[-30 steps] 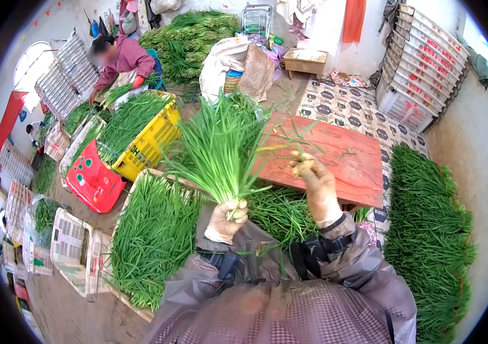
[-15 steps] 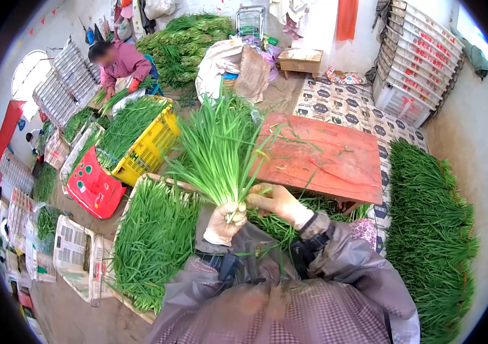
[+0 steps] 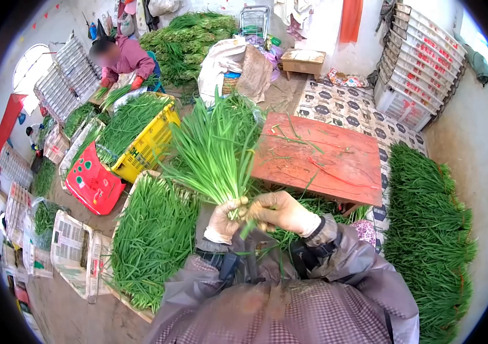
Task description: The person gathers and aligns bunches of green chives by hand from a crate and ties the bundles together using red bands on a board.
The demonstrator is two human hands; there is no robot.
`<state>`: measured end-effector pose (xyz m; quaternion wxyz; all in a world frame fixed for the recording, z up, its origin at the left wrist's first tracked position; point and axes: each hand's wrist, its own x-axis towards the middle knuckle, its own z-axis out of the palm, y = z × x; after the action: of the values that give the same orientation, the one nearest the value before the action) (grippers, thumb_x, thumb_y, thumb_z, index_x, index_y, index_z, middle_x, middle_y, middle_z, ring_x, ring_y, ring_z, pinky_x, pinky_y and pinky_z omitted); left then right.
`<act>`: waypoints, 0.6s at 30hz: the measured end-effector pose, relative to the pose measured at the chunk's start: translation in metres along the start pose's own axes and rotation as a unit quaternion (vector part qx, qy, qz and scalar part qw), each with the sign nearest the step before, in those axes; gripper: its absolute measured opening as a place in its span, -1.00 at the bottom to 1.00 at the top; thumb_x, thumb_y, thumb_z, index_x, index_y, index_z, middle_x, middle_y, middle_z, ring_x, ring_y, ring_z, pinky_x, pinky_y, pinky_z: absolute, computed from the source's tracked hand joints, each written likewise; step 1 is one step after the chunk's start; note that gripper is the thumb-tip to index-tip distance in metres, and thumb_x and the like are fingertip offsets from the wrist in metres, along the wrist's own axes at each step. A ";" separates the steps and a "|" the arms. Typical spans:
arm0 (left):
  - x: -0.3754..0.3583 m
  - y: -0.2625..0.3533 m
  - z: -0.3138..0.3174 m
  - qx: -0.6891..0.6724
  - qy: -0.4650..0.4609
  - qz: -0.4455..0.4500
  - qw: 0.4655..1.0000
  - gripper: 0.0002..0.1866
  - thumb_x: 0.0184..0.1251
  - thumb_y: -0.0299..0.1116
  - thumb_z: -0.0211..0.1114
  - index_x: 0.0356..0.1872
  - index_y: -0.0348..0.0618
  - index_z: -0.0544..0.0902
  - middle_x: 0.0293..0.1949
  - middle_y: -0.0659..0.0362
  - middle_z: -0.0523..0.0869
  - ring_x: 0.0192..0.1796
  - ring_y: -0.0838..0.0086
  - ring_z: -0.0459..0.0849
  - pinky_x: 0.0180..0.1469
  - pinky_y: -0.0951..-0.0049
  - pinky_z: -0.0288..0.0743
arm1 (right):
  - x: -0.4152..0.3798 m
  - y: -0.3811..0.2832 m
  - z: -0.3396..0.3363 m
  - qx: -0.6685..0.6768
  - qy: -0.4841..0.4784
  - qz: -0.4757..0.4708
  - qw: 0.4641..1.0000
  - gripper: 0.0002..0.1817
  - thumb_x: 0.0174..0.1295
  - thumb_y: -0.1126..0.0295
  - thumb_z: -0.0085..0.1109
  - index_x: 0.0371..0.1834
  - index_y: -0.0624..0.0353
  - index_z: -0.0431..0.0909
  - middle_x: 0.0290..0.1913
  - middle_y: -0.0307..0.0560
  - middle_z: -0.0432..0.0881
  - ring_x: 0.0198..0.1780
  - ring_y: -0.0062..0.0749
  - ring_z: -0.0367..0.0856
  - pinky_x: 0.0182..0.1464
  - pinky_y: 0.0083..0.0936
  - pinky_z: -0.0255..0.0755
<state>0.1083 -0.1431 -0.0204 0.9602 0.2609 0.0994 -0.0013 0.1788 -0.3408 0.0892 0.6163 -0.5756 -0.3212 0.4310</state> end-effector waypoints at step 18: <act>-0.025 0.013 0.015 -0.008 -0.143 -0.051 0.988 -0.52 0.21 -0.48 0.31 0.16 -0.36 0.45 -0.21 0.07 0.67 -0.47 0.47 0.53 -0.43 0.45 0.37 | 0.099 0.043 -0.095 -0.046 0.298 -0.040 0.953 -0.79 0.30 0.37 0.18 -0.14 0.28 0.67 -0.50 -0.22 0.59 -0.53 -0.53 0.54 -0.50 -0.57 0.41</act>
<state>0.0877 -0.1404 0.0034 0.9653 0.2451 -0.0257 -0.0868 0.2983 -0.2938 0.0245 0.6739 -0.6921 -0.1651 0.1991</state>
